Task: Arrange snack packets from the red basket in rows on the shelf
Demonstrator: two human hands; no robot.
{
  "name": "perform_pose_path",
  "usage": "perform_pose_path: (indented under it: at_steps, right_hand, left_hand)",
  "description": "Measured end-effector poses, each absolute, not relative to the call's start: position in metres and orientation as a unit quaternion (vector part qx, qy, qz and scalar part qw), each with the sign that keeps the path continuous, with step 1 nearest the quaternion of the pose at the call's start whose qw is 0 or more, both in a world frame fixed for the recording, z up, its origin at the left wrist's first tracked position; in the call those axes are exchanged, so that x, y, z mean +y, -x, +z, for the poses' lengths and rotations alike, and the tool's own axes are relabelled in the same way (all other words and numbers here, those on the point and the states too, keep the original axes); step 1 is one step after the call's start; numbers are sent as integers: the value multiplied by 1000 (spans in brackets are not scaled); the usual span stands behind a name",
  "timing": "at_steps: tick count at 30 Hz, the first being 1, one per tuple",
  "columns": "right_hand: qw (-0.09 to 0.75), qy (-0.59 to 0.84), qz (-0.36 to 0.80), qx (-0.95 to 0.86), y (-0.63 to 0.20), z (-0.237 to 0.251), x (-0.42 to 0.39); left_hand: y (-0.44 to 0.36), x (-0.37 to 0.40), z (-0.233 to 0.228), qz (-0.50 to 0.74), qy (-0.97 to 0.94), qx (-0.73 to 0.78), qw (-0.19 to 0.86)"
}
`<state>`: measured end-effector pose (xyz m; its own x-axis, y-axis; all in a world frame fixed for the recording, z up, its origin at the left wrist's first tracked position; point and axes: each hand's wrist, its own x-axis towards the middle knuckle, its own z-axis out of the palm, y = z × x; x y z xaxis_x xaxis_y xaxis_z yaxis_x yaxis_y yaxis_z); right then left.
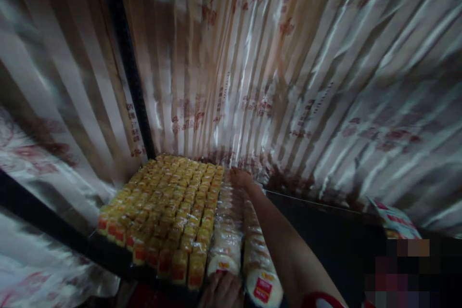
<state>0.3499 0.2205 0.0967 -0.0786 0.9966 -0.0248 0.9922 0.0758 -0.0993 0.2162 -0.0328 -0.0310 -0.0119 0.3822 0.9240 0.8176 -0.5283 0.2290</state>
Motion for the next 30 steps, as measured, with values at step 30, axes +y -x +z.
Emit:
perform_pose_path:
  at_steps: [30]
  right_hand:
    - [-3, 656, 104, -748, -360, 89, 240]
  left_hand:
    - [-211, -37, -41, -487, 745, -415, 191]
